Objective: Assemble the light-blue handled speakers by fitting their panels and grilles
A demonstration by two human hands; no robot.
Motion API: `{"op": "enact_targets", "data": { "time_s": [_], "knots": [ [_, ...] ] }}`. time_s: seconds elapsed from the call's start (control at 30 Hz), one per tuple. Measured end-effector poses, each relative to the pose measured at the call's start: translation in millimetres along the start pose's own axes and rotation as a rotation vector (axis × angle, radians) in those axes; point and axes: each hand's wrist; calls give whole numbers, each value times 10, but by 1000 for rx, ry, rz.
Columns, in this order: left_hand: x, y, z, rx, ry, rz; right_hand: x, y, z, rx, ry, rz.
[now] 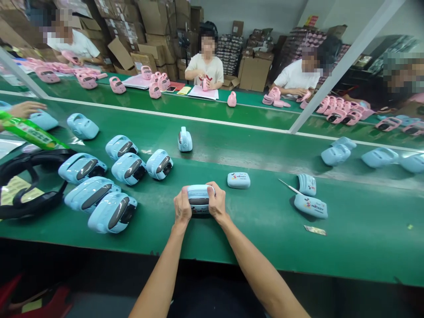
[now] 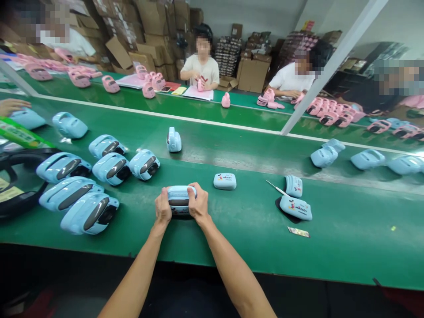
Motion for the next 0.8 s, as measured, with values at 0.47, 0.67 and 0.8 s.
{"op": "enact_targets", "data": {
  "time_s": [0.47, 0.67, 0.8],
  "knots": [
    [-25, 49, -42, -75, -48, -101, -35, 92, -109, -129, 93, 35],
    [-34, 16, 7, -65, 24, -125, 12, 98, -94, -146, 88, 28],
    [-59, -211, 319, -235, 73, -170, -35, -331, 164, -224, 101, -35]
  ]
}}
Point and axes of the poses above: each hand's wrist, its own y-axis away from the middle knuckle, its own z-axis out of the back of the hand, x = y × z, and after that the axes turned 12 degrees about y, right-handed
